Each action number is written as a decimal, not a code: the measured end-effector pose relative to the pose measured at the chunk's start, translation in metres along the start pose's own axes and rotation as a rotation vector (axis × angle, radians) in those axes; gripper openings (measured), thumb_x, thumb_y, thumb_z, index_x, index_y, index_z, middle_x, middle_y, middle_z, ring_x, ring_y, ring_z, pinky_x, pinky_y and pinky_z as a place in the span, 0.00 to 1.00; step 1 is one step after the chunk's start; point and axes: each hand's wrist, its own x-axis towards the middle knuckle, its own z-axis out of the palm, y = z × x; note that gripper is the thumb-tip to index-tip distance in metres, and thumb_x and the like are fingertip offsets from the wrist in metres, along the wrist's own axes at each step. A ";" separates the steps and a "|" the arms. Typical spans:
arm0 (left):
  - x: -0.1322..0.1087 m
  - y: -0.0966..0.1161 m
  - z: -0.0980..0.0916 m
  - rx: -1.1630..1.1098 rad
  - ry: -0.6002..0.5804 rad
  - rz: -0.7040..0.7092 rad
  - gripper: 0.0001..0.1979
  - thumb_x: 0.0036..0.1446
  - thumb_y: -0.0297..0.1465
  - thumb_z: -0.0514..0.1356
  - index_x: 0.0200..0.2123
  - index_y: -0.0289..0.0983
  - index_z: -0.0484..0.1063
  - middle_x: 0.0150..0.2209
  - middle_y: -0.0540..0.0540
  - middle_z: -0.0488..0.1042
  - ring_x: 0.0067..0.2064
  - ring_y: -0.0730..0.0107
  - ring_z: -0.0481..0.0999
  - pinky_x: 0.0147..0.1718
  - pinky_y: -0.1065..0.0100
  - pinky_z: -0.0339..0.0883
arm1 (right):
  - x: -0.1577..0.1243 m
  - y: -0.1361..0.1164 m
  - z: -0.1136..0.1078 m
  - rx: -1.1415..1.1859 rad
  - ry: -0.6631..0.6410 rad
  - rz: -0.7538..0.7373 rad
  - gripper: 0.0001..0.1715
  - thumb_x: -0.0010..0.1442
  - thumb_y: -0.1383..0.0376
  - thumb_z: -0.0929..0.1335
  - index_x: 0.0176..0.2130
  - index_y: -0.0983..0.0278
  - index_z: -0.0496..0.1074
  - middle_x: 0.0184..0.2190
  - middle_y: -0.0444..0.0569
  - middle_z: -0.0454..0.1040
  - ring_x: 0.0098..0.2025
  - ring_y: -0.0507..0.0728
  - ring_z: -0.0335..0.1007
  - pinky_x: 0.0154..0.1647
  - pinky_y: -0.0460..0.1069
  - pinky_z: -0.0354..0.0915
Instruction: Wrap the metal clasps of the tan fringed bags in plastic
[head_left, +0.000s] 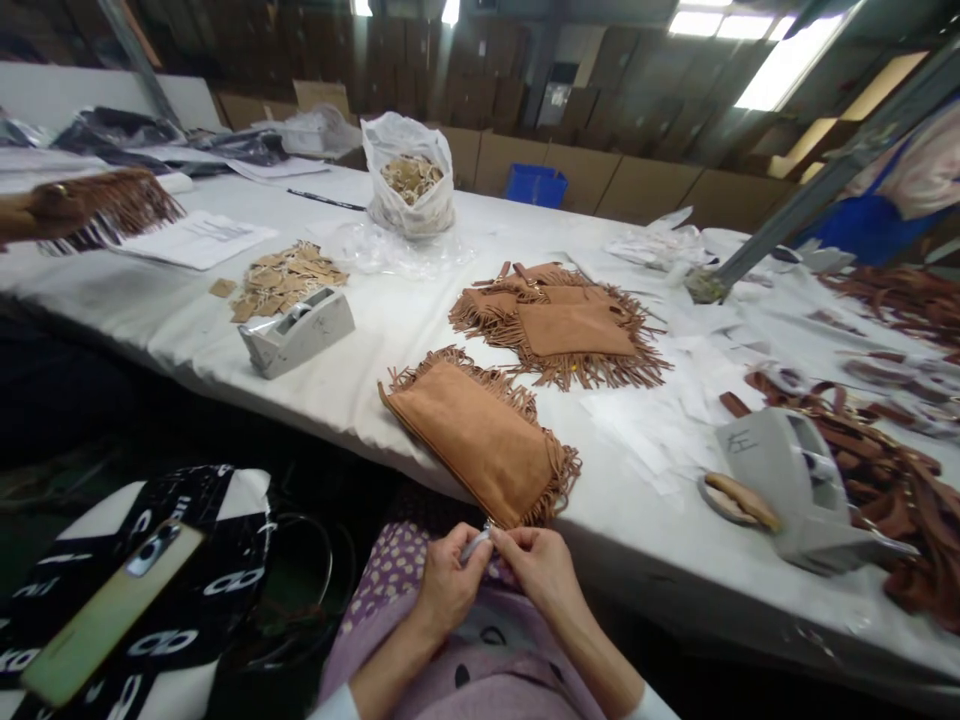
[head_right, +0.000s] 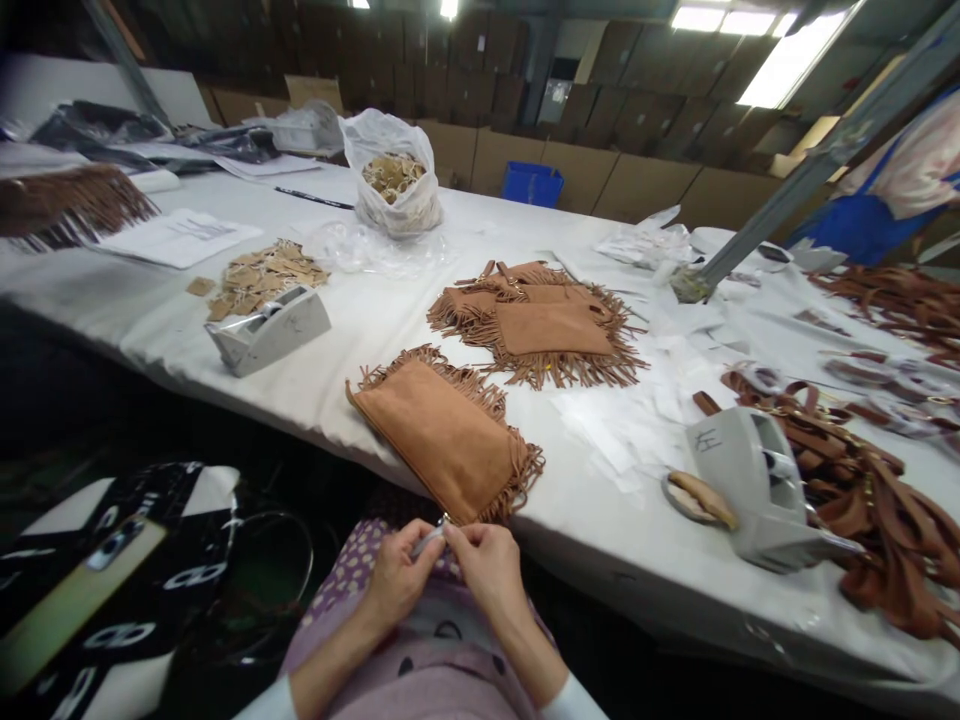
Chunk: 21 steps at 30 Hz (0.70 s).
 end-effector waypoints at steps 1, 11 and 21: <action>0.000 0.000 0.001 -0.032 -0.002 -0.011 0.15 0.58 0.40 0.55 0.27 0.35 0.70 0.22 0.51 0.69 0.25 0.72 0.66 0.25 0.72 0.57 | -0.001 0.004 0.003 0.102 -0.015 0.051 0.23 0.47 0.50 0.71 0.16 0.66 0.71 0.10 0.43 0.65 0.14 0.48 0.56 0.16 0.45 0.48; -0.002 -0.002 0.009 -0.280 -0.055 -0.076 0.16 0.59 0.42 0.54 0.27 0.36 0.67 0.24 0.50 0.71 0.26 0.71 0.70 0.26 0.72 0.63 | -0.006 0.018 0.039 0.942 0.074 0.185 0.24 0.33 0.57 0.79 0.17 0.66 0.65 0.11 0.35 0.59 0.14 0.43 0.49 0.14 0.41 0.47; -0.003 0.006 0.001 0.074 0.063 0.124 0.12 0.59 0.34 0.55 0.42 0.41 0.76 0.40 0.42 0.78 0.43 0.60 0.75 0.45 0.63 0.65 | 0.000 0.031 0.042 0.888 0.105 0.169 0.23 0.32 0.55 0.79 0.20 0.68 0.70 0.11 0.37 0.60 0.14 0.44 0.51 0.15 0.41 0.47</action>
